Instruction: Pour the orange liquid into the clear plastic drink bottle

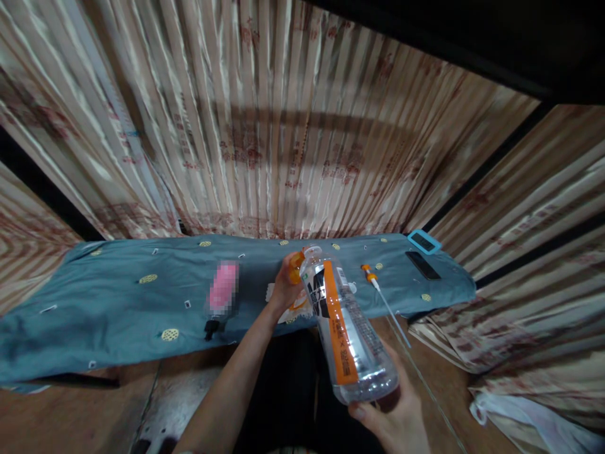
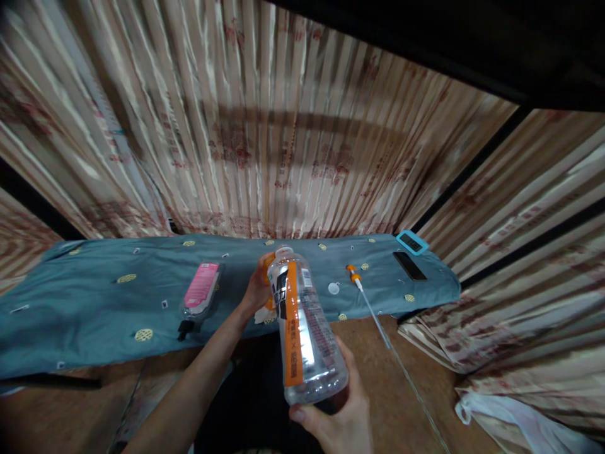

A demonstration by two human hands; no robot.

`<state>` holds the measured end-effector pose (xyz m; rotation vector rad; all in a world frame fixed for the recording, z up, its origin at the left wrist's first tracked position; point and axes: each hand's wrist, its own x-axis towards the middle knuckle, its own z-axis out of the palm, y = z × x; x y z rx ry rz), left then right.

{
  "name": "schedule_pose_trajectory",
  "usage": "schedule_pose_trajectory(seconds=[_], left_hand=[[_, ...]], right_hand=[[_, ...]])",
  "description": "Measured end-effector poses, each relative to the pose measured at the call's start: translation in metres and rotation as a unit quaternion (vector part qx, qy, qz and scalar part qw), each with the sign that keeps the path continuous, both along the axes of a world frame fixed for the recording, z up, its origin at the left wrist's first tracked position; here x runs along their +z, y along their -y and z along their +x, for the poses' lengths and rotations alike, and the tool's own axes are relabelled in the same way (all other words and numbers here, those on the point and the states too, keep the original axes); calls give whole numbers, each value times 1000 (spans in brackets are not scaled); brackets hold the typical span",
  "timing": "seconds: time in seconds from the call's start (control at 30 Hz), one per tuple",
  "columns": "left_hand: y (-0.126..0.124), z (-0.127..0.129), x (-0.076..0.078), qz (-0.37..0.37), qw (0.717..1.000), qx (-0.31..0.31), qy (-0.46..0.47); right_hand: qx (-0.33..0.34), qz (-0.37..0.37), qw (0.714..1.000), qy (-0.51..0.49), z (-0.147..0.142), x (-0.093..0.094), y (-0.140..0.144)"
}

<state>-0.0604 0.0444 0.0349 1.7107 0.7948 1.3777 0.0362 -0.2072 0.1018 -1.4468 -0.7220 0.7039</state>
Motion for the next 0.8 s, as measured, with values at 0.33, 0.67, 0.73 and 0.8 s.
schedule_pose_trajectory(seconds=[0.33,0.67,0.73,0.8], left_hand=[[0,1,1,14,1000,10,11],[-1,1,0,17,1000,16,5],[-1,0,0,20,1000,19,5],[-1,0,0,21,1000,18,5]], right_hand=[[4,15,1000,2,-1,3,-1],[7,12,1000,22,-1,6,-2],[6,6,1000,30,0,5,-1],[7,5,999,32,0,4,-1]])
